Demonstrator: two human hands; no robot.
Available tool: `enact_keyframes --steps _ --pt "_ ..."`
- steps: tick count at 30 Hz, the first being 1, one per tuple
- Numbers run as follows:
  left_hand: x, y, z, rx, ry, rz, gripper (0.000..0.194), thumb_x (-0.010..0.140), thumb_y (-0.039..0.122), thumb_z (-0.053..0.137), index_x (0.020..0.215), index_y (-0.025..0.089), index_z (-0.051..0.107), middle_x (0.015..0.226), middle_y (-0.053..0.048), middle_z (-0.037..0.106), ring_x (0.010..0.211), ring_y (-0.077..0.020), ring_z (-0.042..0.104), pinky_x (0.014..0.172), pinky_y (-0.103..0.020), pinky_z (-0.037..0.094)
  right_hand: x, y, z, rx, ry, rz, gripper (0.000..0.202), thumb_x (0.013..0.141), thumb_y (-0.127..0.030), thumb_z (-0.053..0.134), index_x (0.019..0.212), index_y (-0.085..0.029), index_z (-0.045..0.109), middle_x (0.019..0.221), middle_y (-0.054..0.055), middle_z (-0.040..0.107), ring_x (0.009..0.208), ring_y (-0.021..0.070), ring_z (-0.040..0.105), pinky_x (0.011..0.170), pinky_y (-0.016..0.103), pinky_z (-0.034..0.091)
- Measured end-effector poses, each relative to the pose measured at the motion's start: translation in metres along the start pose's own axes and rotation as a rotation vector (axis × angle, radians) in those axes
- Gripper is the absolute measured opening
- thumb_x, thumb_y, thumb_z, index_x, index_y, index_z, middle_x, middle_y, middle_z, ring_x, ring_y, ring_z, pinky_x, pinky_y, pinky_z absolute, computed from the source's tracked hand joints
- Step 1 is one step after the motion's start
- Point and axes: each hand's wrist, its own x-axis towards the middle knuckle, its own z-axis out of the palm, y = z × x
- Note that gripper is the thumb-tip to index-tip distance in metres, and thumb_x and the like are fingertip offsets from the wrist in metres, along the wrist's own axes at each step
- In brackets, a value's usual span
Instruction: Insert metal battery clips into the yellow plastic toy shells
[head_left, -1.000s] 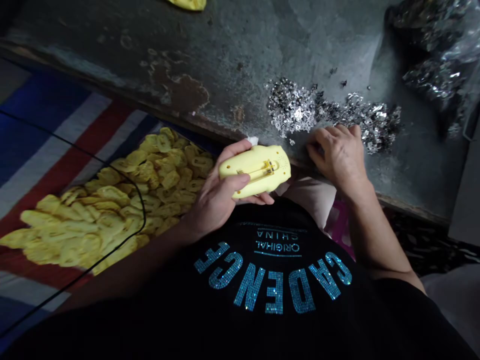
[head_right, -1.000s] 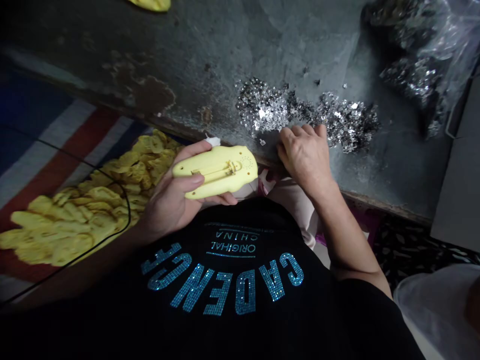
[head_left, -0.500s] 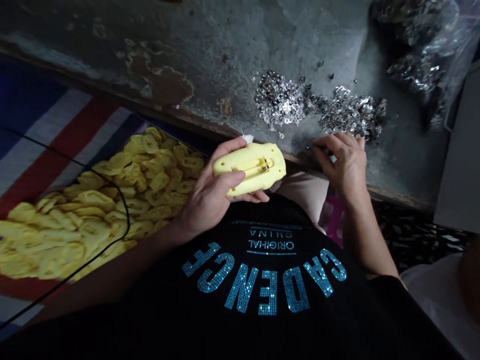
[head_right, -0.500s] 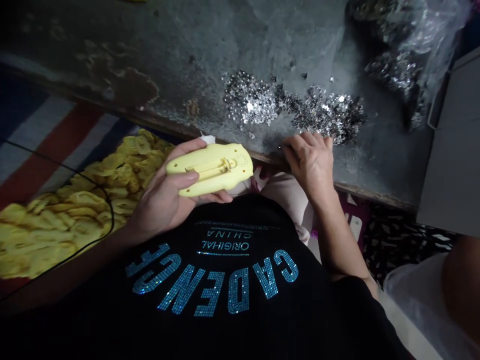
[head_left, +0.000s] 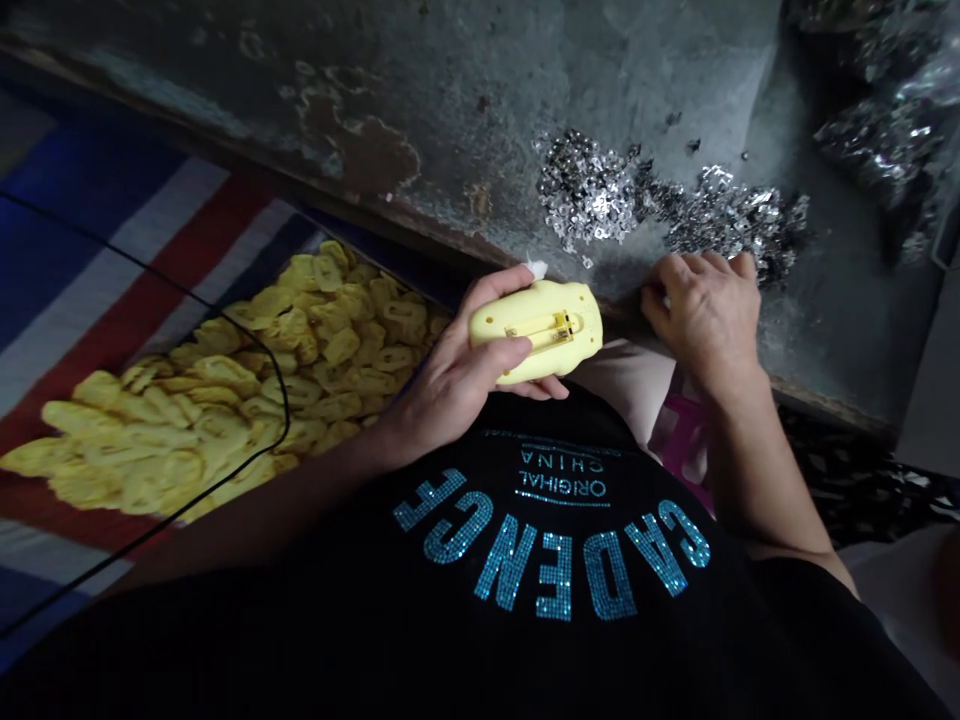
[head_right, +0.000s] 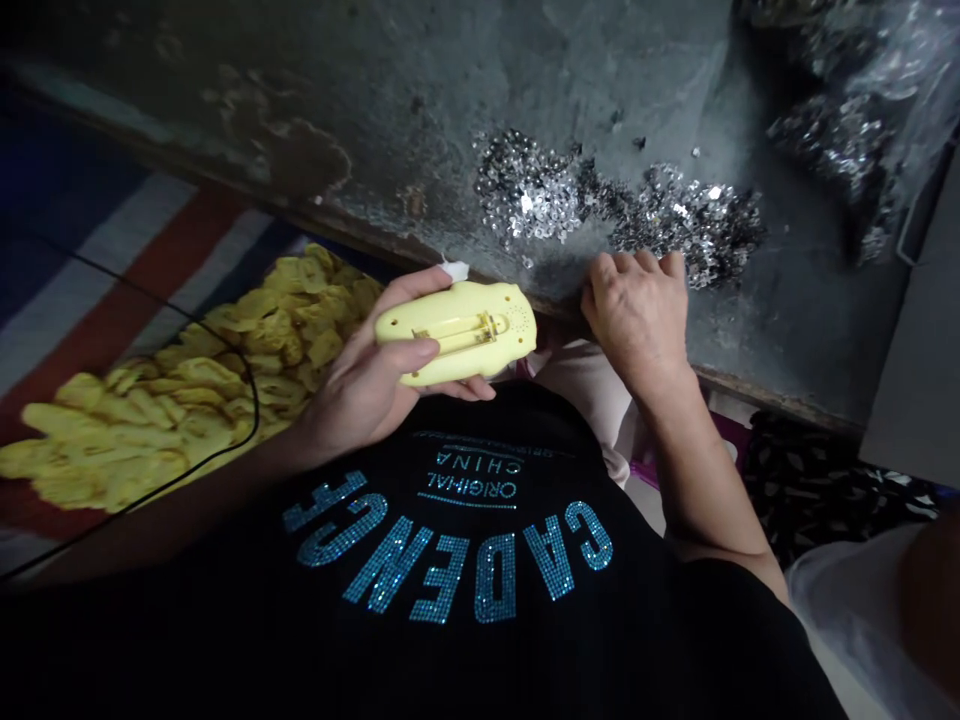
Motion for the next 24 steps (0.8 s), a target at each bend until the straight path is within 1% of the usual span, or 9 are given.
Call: enact_keyframes --steps 2,3,6,8,10,13,16,20,24 --pt "-0.001 0.000 0.002 -0.022 0.002 -0.005 0.077 0.103 0.043 0.078 0.171 0.036 0.045 0.166 -0.014 0.069 0.088 -0.0249 0.089 0.076 -0.038 0.078 -0.003 0.000 -0.005 0.109 0.011 0.056 0.009 0.097 -0.026 0.070 0.088 -0.025 0.069 0.087 0.009 0.079 0.090 0.0319 0.072 0.099 0.058 0.055" --pt "-0.001 0.000 0.003 -0.026 -0.001 -0.008 0.076 0.103 0.043 0.078 0.171 0.036 0.045 0.167 -0.013 0.068 0.088 -0.0250 0.090 0.076 -0.038 0.079 -0.006 -0.002 -0.008 0.237 0.024 0.088 0.010 0.097 -0.029 0.072 0.088 -0.026 0.069 0.087 0.007 0.079 0.087 0.0301 0.072 0.096 0.055 0.057" --pt "-0.002 0.001 0.006 0.000 -0.036 -0.004 0.075 0.104 0.043 0.079 0.171 0.037 0.046 0.168 -0.012 0.068 0.090 -0.0254 0.091 0.077 -0.036 0.079 -0.021 -0.020 -0.017 0.842 0.058 0.146 0.015 0.101 -0.043 0.077 0.095 -0.030 0.072 0.095 0.003 0.083 0.085 0.0258 0.076 0.084 0.047 0.063" --pt "-0.002 0.005 0.010 0.045 -0.051 -0.007 0.074 0.106 0.043 0.078 0.173 0.038 0.046 0.167 -0.011 0.069 0.095 -0.0257 0.091 0.078 -0.034 0.079 -0.032 -0.038 -0.019 1.130 0.084 0.148 0.017 0.103 -0.047 0.079 0.098 -0.031 0.073 0.105 0.002 0.086 0.092 0.0254 0.080 0.086 0.046 0.067" --pt "-0.003 0.009 0.014 0.070 -0.058 -0.013 0.074 0.107 0.043 0.079 0.173 0.038 0.045 0.166 -0.011 0.070 0.099 -0.0266 0.092 0.080 -0.032 0.080 -0.038 -0.053 -0.018 1.148 0.128 0.114 0.015 0.103 -0.043 0.079 0.096 -0.031 0.073 0.114 0.003 0.085 0.105 0.0269 0.081 0.099 0.051 0.067" --pt "-0.003 0.012 0.019 0.042 -0.084 -0.031 0.077 0.105 0.045 0.082 0.172 0.039 0.045 0.167 -0.010 0.070 0.103 -0.0290 0.092 0.078 -0.033 0.080 -0.043 -0.063 -0.016 0.962 0.181 0.061 0.011 0.100 -0.033 0.079 0.091 -0.030 0.073 0.123 0.005 0.080 0.121 0.0314 0.076 0.113 0.060 0.062" --pt "-0.004 0.011 0.021 0.009 -0.118 -0.044 0.073 0.107 0.047 0.079 0.172 0.040 0.046 0.169 -0.008 0.069 0.106 -0.0299 0.091 0.077 -0.032 0.080 -0.045 -0.060 -0.015 0.877 0.201 0.031 0.010 0.095 -0.025 0.079 0.090 -0.029 0.073 0.119 0.006 0.078 0.117 0.0326 0.073 0.112 0.062 0.059" --pt "-0.005 0.008 0.023 -0.003 -0.144 -0.033 0.066 0.113 0.049 0.068 0.174 0.044 0.043 0.173 -0.005 0.065 0.109 -0.0303 0.091 0.079 -0.037 0.080 -0.048 -0.055 -0.010 1.013 0.277 0.026 0.008 0.091 -0.022 0.080 0.088 -0.028 0.075 0.112 0.003 0.077 0.111 0.0281 0.072 0.105 0.055 0.060" --pt "-0.005 0.008 0.024 0.022 -0.198 -0.022 0.064 0.116 0.052 0.060 0.176 0.046 0.039 0.178 0.001 0.060 0.112 -0.0297 0.090 0.084 -0.039 0.080 -0.051 -0.058 0.000 1.082 0.330 0.128 0.005 0.097 -0.032 0.078 0.093 -0.030 0.077 0.127 0.003 0.077 0.128 0.0311 0.070 0.117 0.059 0.059"
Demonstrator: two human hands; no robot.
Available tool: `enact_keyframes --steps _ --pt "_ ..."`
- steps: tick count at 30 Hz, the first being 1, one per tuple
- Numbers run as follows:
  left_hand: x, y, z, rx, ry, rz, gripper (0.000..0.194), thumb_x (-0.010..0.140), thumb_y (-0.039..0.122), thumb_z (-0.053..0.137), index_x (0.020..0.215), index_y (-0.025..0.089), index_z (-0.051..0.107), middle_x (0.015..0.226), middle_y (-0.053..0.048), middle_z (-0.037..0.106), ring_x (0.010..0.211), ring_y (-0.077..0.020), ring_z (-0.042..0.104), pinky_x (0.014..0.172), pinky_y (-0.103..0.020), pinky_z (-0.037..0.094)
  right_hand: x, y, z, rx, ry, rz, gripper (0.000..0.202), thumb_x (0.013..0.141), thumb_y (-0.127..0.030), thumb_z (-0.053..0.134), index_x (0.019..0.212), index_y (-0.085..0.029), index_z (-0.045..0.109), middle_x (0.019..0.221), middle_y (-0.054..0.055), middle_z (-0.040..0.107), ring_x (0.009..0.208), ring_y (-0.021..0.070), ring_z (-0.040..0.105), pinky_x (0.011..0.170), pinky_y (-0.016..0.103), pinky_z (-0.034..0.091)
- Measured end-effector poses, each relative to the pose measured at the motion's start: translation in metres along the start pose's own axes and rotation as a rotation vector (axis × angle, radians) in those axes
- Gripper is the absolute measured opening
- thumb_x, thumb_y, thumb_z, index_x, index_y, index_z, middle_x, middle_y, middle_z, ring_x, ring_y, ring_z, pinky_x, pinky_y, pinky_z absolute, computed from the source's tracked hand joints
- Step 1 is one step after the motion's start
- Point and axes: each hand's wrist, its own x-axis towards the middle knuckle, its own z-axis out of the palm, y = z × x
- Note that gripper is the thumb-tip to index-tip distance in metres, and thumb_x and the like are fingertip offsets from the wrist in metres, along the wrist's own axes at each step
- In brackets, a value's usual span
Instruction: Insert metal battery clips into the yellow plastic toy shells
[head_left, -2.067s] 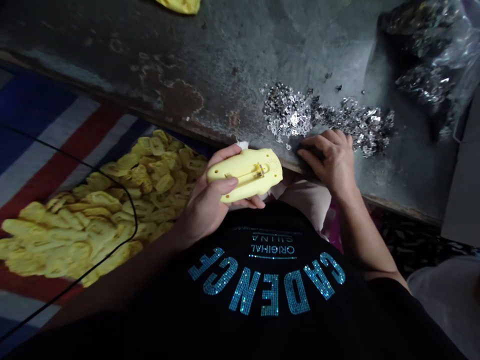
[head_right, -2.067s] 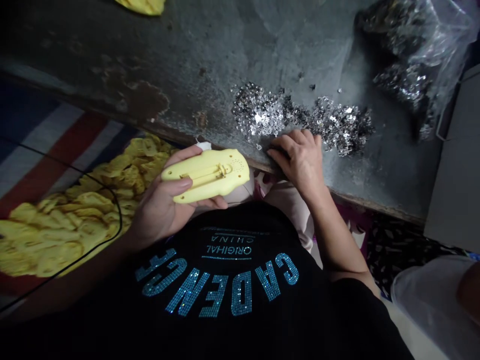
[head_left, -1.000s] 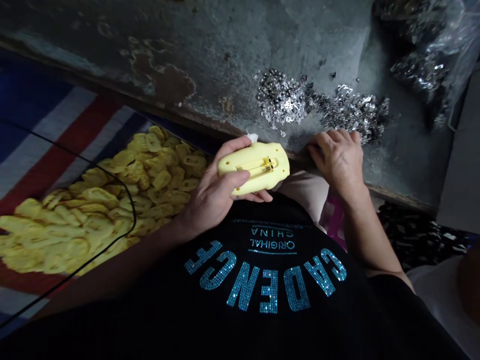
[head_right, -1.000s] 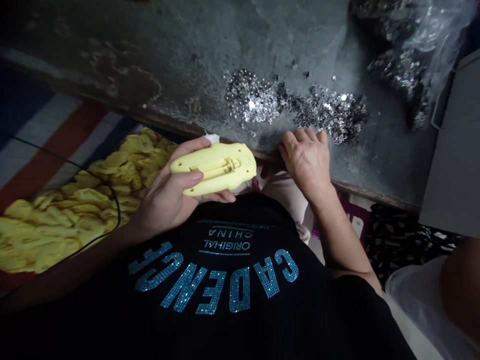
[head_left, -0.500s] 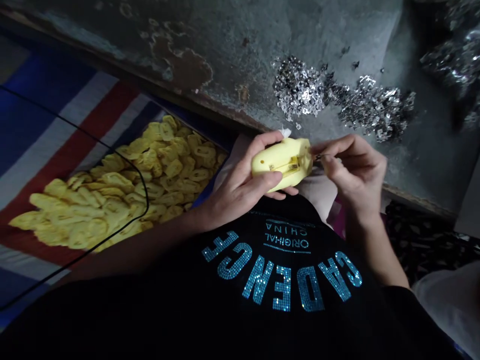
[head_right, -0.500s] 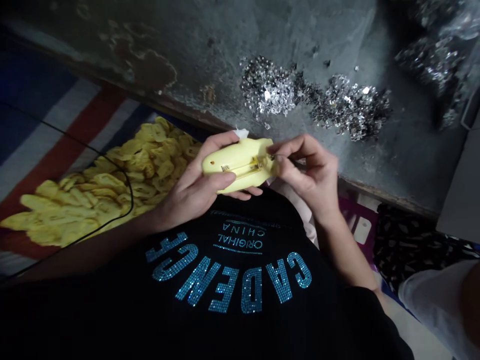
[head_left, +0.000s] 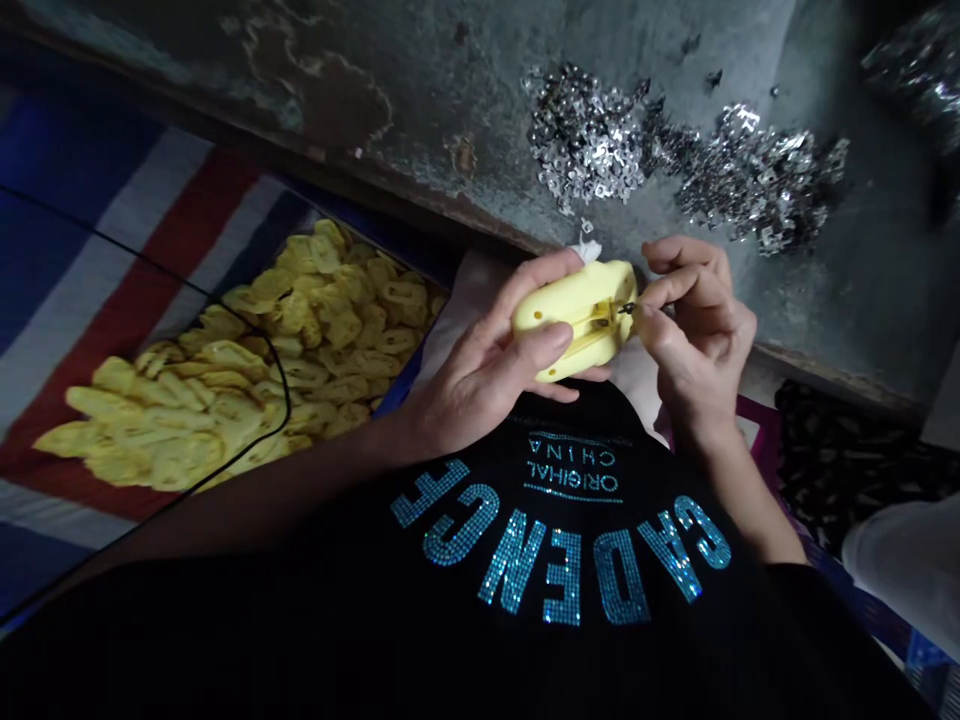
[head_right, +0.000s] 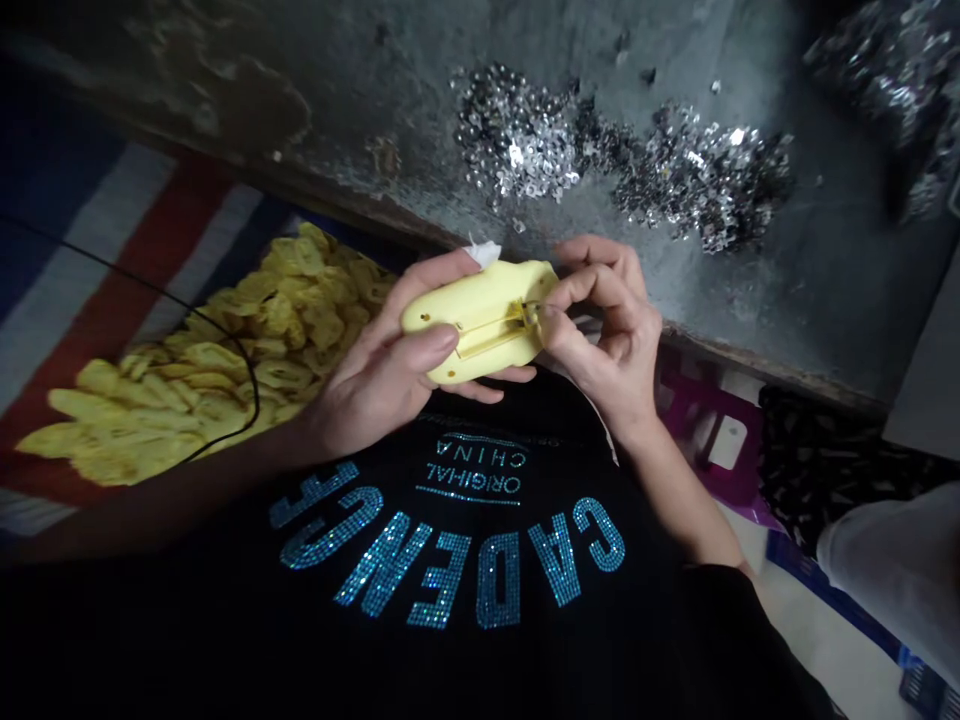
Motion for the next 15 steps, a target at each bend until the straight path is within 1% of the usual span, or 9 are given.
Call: enact_keyframes --steps 3,5,7,10,13,15 --pt "0.000 -0.001 -0.001 -0.025 -0.011 0.008 0.062 0.115 0.050 0.063 0.173 0.047 0.043 0.178 0.002 0.060 0.114 -0.0284 0.090 0.085 -0.036 0.080 -0.004 0.003 0.002 -0.069 -0.003 0.011 0.009 0.099 -0.038 0.079 0.094 -0.032 0.076 0.130 0.005 0.077 0.132 0.0343 0.070 0.121 0.064 0.058" --pt "0.000 -0.002 -0.002 -0.042 0.003 0.020 0.060 0.114 0.048 0.066 0.171 0.047 0.045 0.175 0.002 0.063 0.113 -0.0270 0.090 0.084 -0.034 0.079 -0.006 0.003 0.002 -0.089 -0.016 -0.005 0.008 0.097 -0.037 0.080 0.093 -0.031 0.076 0.127 0.005 0.077 0.128 0.0336 0.070 0.120 0.065 0.058" --pt "0.000 -0.003 -0.003 -0.045 -0.005 0.034 0.064 0.114 0.047 0.068 0.172 0.045 0.043 0.174 0.002 0.065 0.112 -0.0267 0.090 0.084 -0.032 0.078 -0.006 0.001 0.001 -0.091 -0.023 -0.020 0.006 0.095 -0.033 0.079 0.091 -0.030 0.076 0.124 0.004 0.076 0.125 0.0320 0.071 0.119 0.066 0.057" --pt "0.000 -0.003 -0.002 -0.026 -0.015 0.037 0.068 0.114 0.047 0.068 0.175 0.042 0.039 0.176 0.000 0.062 0.114 -0.0266 0.089 0.084 -0.030 0.078 -0.003 -0.004 0.000 -0.069 -0.029 -0.019 0.007 0.095 -0.031 0.077 0.089 -0.029 0.074 0.122 0.003 0.076 0.123 0.0309 0.071 0.120 0.066 0.055" --pt "0.000 -0.001 0.000 0.010 -0.001 0.017 0.066 0.116 0.049 0.065 0.176 0.041 0.040 0.178 -0.001 0.060 0.115 -0.0272 0.089 0.085 -0.032 0.079 0.003 -0.007 -0.002 -0.057 -0.057 -0.027 0.014 0.098 -0.034 0.078 0.087 -0.028 0.072 0.120 0.004 0.075 0.123 0.0316 0.071 0.122 0.066 0.054" --pt "-0.001 0.000 0.002 0.027 0.014 0.019 0.065 0.115 0.049 0.066 0.175 0.042 0.043 0.177 -0.002 0.060 0.114 -0.0285 0.090 0.084 -0.035 0.080 0.008 -0.008 -0.003 -0.069 -0.092 -0.040 0.016 0.097 -0.033 0.080 0.085 -0.027 0.070 0.118 0.005 0.075 0.120 0.0311 0.071 0.122 0.066 0.053"
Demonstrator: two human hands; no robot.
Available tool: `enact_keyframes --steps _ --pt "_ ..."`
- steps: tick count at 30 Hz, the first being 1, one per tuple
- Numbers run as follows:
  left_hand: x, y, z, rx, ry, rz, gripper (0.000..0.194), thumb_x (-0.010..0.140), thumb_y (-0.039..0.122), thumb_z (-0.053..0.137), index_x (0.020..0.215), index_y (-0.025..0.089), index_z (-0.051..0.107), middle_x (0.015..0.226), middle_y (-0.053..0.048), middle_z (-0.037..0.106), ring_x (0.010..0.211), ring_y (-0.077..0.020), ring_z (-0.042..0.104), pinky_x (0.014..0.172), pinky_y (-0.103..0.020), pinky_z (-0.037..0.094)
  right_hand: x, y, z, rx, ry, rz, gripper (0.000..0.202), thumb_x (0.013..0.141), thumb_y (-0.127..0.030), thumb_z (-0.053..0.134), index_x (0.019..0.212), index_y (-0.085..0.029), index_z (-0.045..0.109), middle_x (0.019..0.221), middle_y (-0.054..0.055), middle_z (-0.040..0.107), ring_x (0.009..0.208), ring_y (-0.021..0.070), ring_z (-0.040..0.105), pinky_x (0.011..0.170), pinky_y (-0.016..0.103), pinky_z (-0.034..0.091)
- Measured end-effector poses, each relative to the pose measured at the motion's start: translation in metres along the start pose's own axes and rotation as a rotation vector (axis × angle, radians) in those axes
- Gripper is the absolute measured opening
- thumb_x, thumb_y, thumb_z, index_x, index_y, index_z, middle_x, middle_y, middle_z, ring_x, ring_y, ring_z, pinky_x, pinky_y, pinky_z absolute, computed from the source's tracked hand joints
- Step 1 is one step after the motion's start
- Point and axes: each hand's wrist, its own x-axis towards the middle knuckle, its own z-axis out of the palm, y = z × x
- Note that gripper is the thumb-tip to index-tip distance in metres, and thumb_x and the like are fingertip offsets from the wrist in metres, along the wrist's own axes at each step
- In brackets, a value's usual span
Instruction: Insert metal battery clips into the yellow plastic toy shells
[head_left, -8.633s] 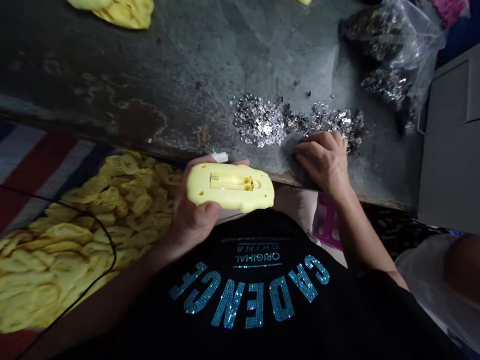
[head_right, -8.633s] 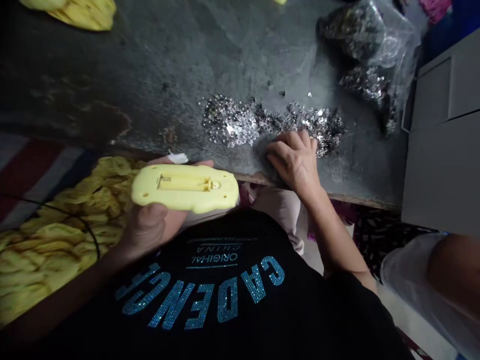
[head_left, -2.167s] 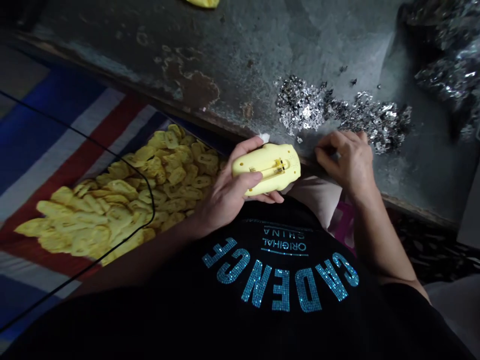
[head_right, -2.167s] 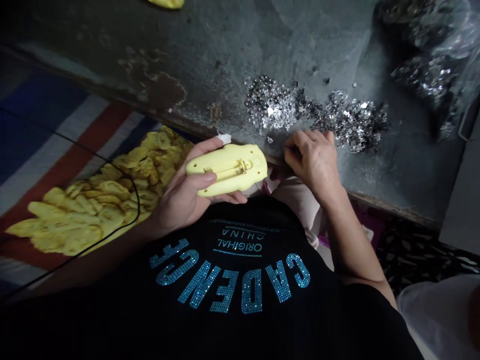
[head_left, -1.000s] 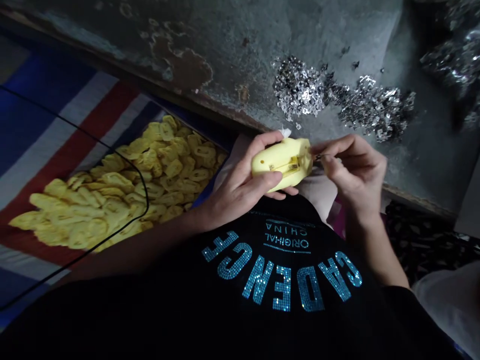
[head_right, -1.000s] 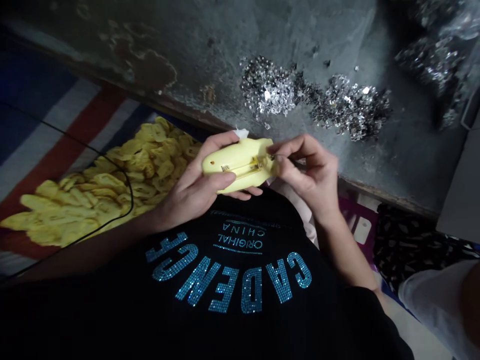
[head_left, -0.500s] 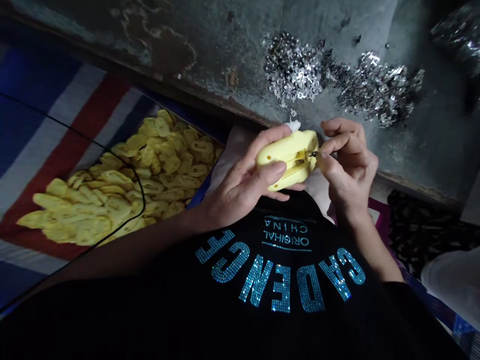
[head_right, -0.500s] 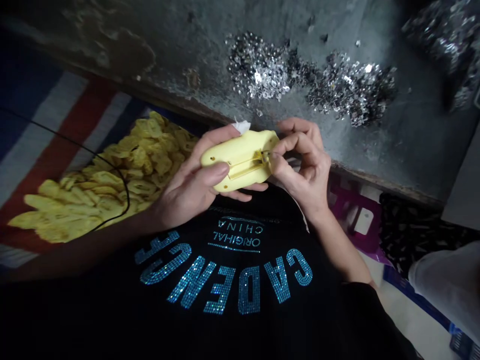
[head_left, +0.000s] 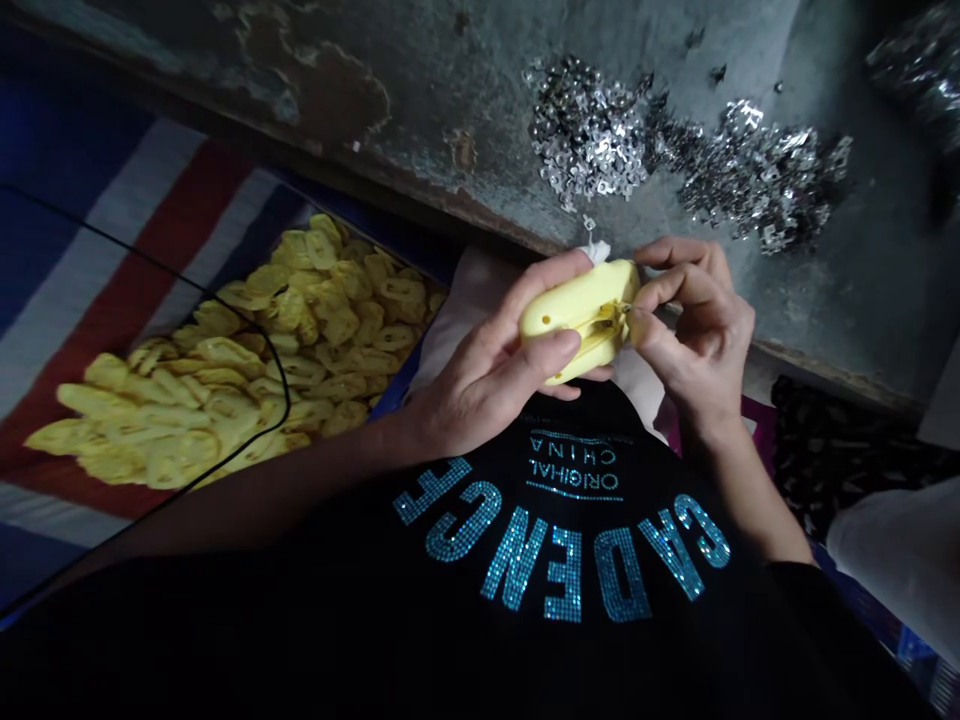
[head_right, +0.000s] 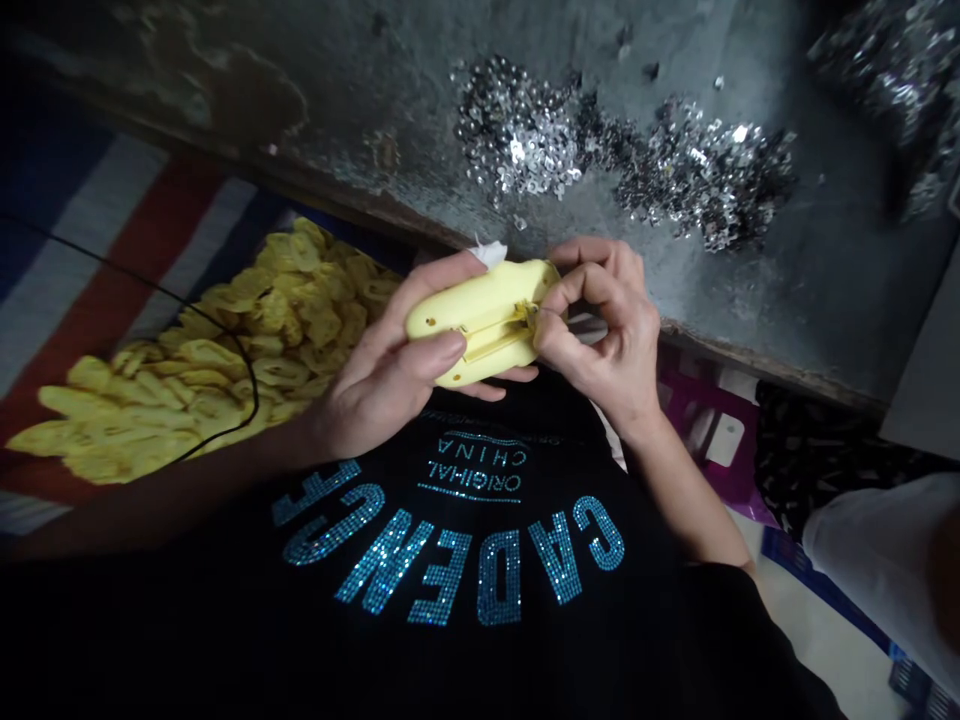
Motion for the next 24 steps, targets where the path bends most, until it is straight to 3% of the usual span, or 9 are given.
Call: enact_keyframes --steps 11,19,24 --pt "0.000 0.001 0.005 0.061 0.021 0.086 0.056 0.115 0.046 0.069 0.169 0.041 0.053 0.168 0.000 0.067 0.110 -0.0232 0.089 0.089 -0.036 0.079 0.012 0.005 -0.011 -0.102 -0.169 -0.017 0.027 0.095 -0.049 0.084 0.086 -0.029 0.069 0.118 0.006 0.080 0.118 0.0333 0.072 0.117 0.064 0.057" --pt "0.002 0.001 0.006 0.064 0.002 0.131 0.053 0.116 0.046 0.067 0.167 0.037 0.056 0.173 -0.003 0.063 0.136 -0.0336 0.081 0.102 -0.045 0.078 0.019 0.003 -0.016 -0.077 -0.240 0.028 0.033 0.090 -0.050 0.093 0.084 -0.029 0.068 0.114 0.006 0.079 0.115 0.0331 0.072 0.118 0.063 0.058" --pt "0.002 0.003 0.006 0.076 0.015 0.117 0.053 0.116 0.046 0.067 0.166 0.038 0.057 0.169 -0.003 0.066 0.129 -0.0311 0.083 0.102 -0.044 0.078 0.022 0.003 -0.018 -0.079 -0.274 0.065 0.037 0.088 -0.055 0.095 0.083 -0.028 0.070 0.112 0.007 0.078 0.117 0.0340 0.071 0.119 0.065 0.057"
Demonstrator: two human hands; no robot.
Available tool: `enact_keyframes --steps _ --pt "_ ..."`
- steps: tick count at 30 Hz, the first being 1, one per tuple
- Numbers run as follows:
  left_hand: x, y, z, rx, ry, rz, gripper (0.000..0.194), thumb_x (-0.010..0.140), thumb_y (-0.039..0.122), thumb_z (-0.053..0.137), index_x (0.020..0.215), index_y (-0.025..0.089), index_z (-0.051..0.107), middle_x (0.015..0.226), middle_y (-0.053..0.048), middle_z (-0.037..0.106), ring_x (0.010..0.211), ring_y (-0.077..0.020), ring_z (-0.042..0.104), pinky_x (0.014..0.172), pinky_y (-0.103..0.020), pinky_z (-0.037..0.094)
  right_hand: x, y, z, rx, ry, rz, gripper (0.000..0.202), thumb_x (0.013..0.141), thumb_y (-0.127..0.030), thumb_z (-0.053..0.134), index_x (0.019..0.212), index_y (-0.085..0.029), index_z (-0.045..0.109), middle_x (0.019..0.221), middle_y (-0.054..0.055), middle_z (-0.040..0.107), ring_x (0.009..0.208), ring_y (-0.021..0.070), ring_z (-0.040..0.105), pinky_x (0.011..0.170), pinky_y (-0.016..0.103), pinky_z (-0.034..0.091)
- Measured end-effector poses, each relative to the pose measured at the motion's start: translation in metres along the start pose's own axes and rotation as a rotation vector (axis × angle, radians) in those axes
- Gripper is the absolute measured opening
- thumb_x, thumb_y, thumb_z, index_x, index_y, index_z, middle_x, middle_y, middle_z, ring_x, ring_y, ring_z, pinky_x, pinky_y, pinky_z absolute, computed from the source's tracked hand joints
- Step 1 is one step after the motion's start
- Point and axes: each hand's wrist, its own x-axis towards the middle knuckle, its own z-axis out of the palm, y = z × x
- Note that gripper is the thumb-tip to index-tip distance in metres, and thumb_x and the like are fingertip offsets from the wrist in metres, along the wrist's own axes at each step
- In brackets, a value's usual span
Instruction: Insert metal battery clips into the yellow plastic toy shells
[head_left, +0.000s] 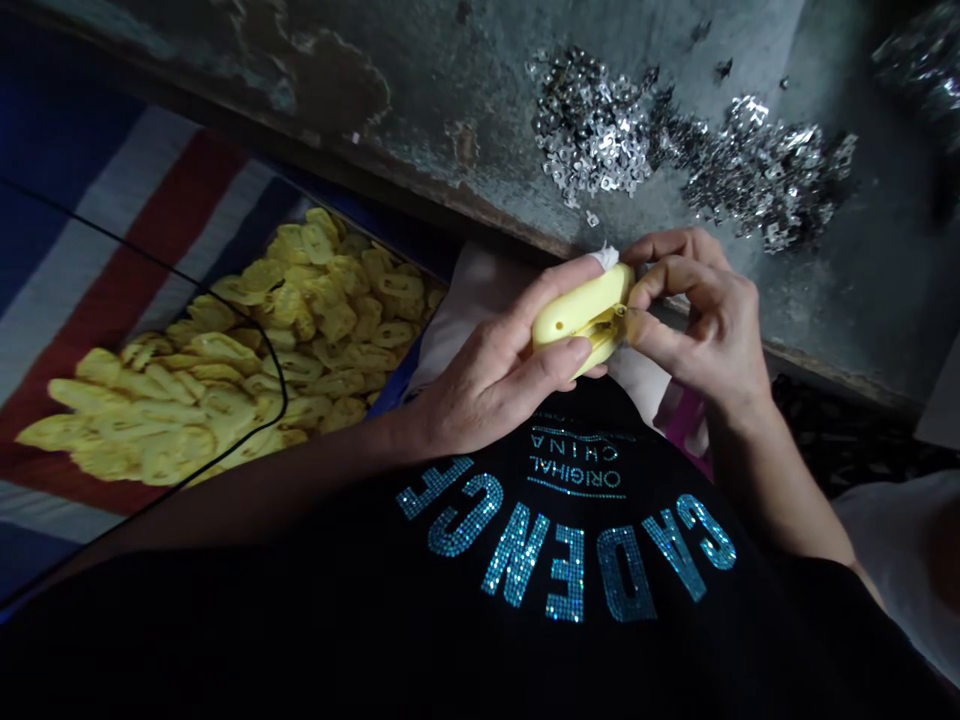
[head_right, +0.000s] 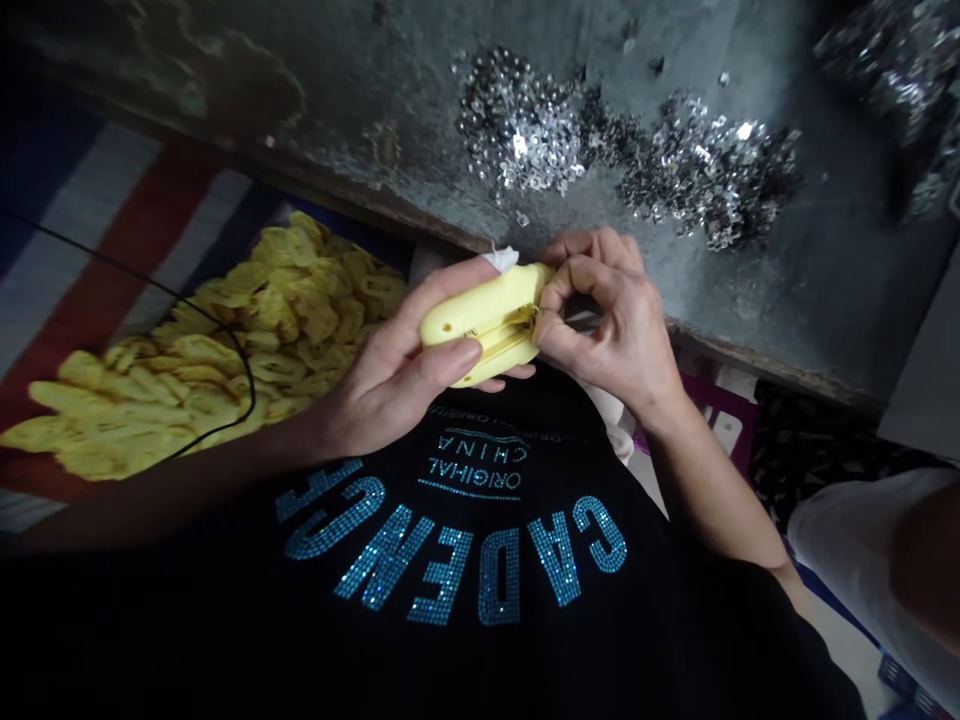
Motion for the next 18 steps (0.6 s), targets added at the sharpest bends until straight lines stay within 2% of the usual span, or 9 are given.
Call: enact_keyframes --steps 6,11,18 --pt "-0.0002 0.0029 -0.0003 0.005 -0.003 -0.037 0.057 0.114 0.048 0.069 0.168 0.036 0.056 0.164 -0.003 0.070 0.117 -0.0259 0.087 0.100 -0.039 0.078 -0.0003 0.0008 -0.0002 0.041 0.023 -0.004 0.038 0.086 -0.057 0.096 0.081 -0.030 0.071 0.105 0.005 0.077 0.114 0.0329 0.071 0.120 0.066 0.058" --pt "-0.0002 0.0037 0.0002 0.014 0.001 -0.032 0.057 0.114 0.049 0.070 0.167 0.036 0.057 0.163 -0.002 0.071 0.120 -0.0275 0.086 0.101 -0.040 0.078 0.0010 -0.0005 -0.0010 0.031 0.004 0.021 0.036 0.082 -0.053 0.099 0.081 -0.029 0.071 0.108 0.006 0.079 0.114 0.0333 0.072 0.119 0.067 0.058" --pt "-0.0009 0.0000 -0.0009 0.043 0.000 -0.042 0.060 0.114 0.052 0.068 0.171 0.039 0.054 0.165 -0.002 0.070 0.113 -0.0258 0.088 0.101 -0.042 0.078 0.0009 0.0047 -0.0050 0.039 -0.037 -0.038 0.026 0.088 -0.045 0.094 0.083 -0.028 0.074 0.117 0.006 0.080 0.118 0.0329 0.074 0.119 0.065 0.057"
